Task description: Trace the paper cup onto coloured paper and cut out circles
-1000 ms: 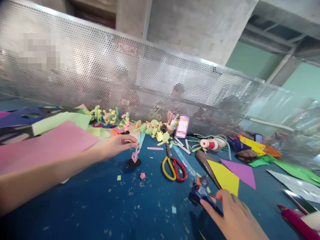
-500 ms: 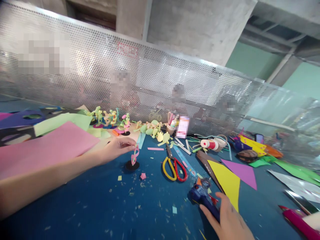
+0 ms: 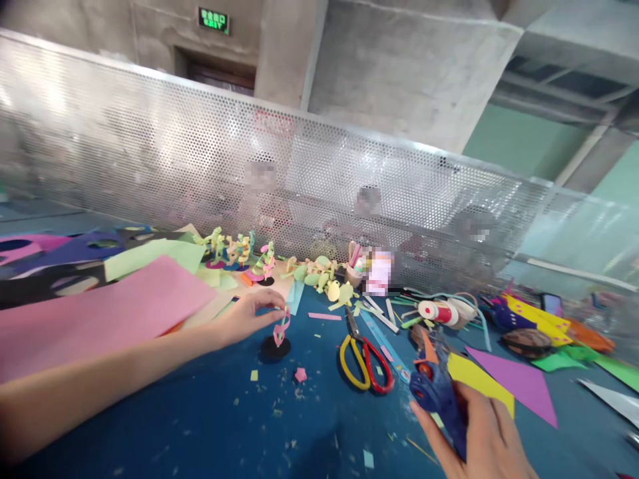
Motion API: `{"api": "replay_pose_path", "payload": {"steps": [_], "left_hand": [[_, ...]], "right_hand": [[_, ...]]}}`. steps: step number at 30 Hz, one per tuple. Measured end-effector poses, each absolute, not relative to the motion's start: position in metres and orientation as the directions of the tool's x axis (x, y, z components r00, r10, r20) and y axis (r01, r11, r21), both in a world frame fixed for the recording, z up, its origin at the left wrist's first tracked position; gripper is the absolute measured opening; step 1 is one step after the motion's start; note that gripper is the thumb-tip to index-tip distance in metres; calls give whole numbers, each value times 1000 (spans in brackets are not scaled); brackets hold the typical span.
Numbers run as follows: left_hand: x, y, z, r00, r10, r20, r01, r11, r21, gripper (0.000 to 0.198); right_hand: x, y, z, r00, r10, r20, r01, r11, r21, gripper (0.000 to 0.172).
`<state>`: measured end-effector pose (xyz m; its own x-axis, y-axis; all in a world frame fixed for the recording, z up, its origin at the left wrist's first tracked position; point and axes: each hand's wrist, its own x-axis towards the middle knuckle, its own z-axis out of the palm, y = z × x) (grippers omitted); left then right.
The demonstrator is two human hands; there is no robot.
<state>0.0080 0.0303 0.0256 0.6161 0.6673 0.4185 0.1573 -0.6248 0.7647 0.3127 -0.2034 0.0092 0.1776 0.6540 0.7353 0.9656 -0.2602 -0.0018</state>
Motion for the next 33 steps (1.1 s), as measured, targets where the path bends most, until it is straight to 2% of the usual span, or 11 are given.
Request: {"api": "replay_pose_path", "payload": {"steps": [2, 7, 10, 14, 19, 24, 28, 33], "left_hand": [[7, 32, 24, 590, 680, 436, 163, -628, 761, 15], [6, 36, 18, 531, 692, 489, 149, -645, 750, 14], [6, 35, 16, 509, 699, 502, 150, -647, 748, 13], [5, 36, 14, 484, 714, 505, 171, -643, 746, 9], [6, 37, 7, 439, 750, 495, 215, -623, 753, 10], [6, 33, -2, 365, 758, 541, 242, -638, 731, 14], [4, 28, 1, 361, 703, 614, 244, -706, 665, 13], [3, 23, 7, 393, 641, 659, 234, -763, 603, 12]], "right_hand": [[295, -188, 21, 198, 658, 727, 968, -249, -38, 50], [249, -145, 37, 267, 793, 548, 934, -72, -351, 50], [229, -123, 39, 266, 853, 450, 890, -37, -455, 46], [212, -104, 29, 196, 935, 297, 849, -10, -528, 41], [208, -101, 6, 236, 936, 262, 839, -61, -540, 42], [216, -103, -12, 311, 934, 177, 700, -99, -707, 46], [217, -103, -22, 361, 908, 215, 624, -64, -779, 44], [216, -103, -30, 399, 867, 299, 619, -15, -785, 40]]}}
